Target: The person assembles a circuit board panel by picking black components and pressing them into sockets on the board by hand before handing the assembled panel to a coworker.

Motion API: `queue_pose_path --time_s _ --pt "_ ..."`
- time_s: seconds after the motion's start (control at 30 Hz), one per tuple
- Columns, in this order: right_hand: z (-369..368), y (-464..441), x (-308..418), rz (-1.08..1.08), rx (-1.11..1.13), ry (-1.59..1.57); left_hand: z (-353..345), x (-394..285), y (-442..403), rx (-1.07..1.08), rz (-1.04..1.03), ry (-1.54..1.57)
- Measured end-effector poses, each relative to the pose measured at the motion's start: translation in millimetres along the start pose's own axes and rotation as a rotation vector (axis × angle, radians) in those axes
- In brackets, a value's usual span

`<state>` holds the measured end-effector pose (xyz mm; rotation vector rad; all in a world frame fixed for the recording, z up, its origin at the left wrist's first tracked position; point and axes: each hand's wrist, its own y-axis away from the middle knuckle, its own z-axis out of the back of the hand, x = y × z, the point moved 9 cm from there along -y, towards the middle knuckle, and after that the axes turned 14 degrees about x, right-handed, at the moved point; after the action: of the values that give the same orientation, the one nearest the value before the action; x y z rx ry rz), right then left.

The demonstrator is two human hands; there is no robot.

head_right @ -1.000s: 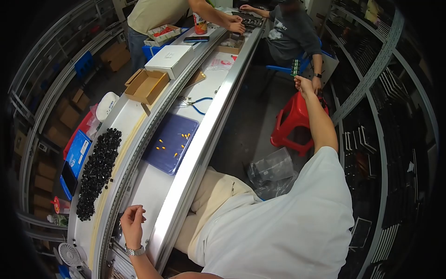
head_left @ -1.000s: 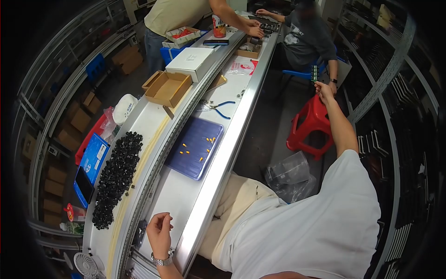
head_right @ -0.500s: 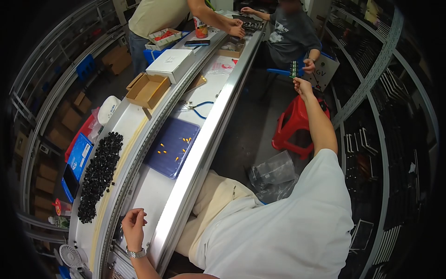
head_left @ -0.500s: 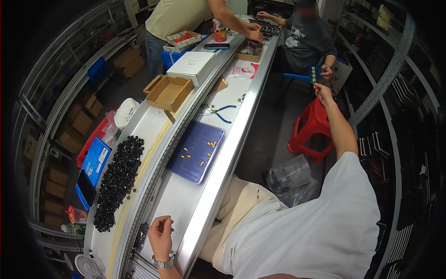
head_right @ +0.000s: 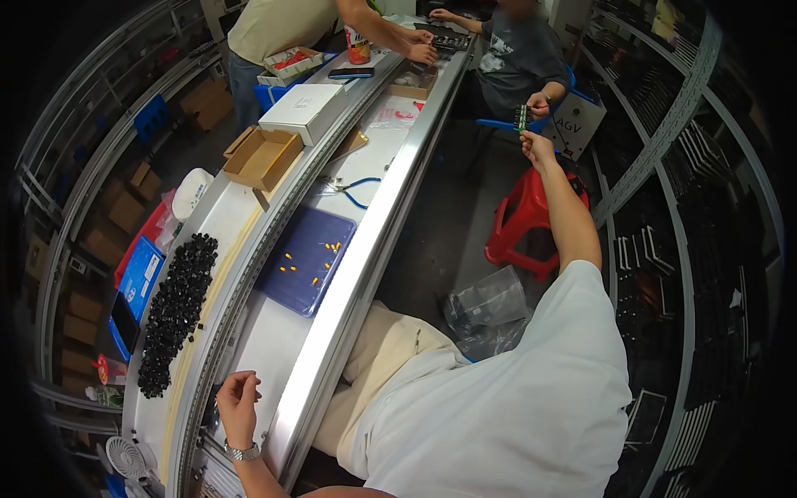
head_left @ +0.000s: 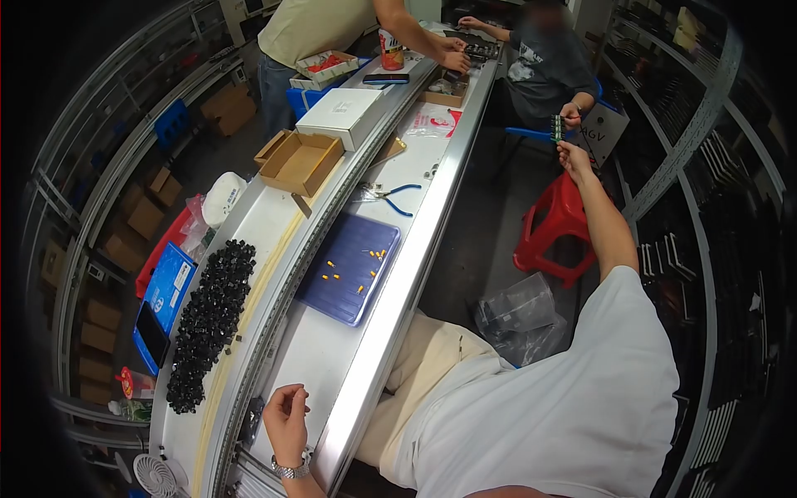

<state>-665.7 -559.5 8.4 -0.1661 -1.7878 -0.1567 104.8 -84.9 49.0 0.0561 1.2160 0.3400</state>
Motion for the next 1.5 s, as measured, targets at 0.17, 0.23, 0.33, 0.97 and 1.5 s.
queue_pose_path --time_s 0.17,0.23,0.33,0.97,1.5 --pt "10 -4 -3 0.0 -0.061 -0.014 1 3 0 -0.018 0.003 0.015" --pt "13 -10 -7 0.0 -0.053 0.005 3 0 -2 -0.014 -0.017 -0.026" --pt "10 -39 -18 -0.023 0.011 0.077 6 14 -8 -0.007 -0.019 -0.134" --pt "-526 221 -13 0.392 1.488 1.12 34 -47 -30 -0.245 -0.384 -0.525" --pt "-635 465 -95 0.797 2.133 0.824 285 283 526 -2.092 -0.349 0.941"
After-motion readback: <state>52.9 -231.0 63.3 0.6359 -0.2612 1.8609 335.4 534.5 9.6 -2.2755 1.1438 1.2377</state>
